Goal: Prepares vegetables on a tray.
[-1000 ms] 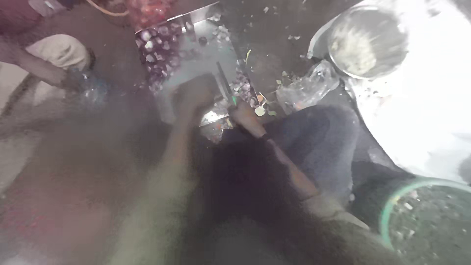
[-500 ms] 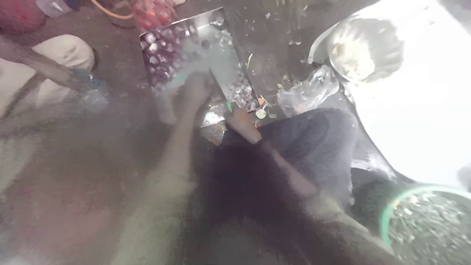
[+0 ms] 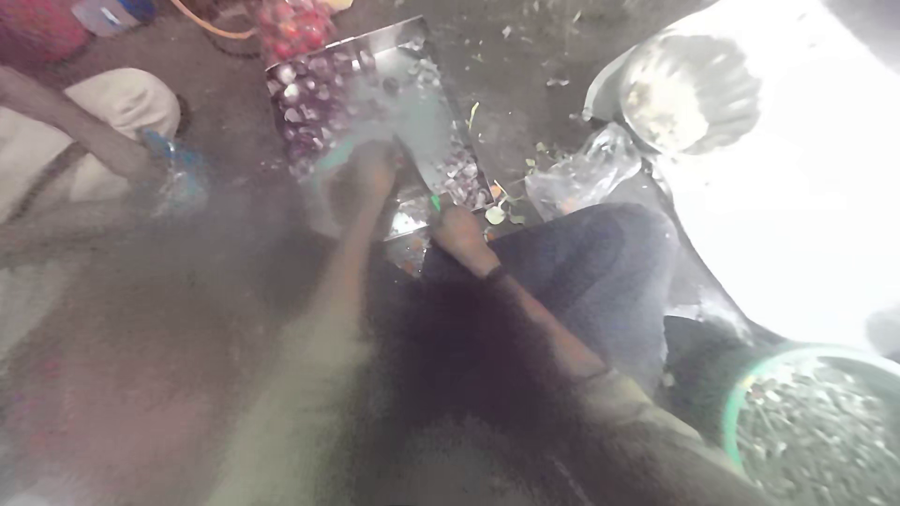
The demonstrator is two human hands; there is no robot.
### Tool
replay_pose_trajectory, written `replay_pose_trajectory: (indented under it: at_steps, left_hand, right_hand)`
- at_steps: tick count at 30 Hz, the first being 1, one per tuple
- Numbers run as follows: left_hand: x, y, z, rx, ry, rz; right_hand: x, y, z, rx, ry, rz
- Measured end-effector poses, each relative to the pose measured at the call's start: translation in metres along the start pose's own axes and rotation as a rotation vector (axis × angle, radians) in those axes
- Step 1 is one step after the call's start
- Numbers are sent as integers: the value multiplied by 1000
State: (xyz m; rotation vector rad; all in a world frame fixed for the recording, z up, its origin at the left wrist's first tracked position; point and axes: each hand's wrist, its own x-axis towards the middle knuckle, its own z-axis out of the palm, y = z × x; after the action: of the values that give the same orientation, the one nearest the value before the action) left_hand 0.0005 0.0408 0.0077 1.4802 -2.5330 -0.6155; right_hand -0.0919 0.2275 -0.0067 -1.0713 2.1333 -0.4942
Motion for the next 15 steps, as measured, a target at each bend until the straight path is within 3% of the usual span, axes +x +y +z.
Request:
replay_pose_trajectory:
  at_steps: [9,15]
  left_hand:
    - [1,-1,7,-17,37,25]
    - [4,-5,8,29,22,1]
  right_hand:
    - [-8,-17,-5,-103,-15,-17]
    - [60,-31,13,-214,-91,-103]
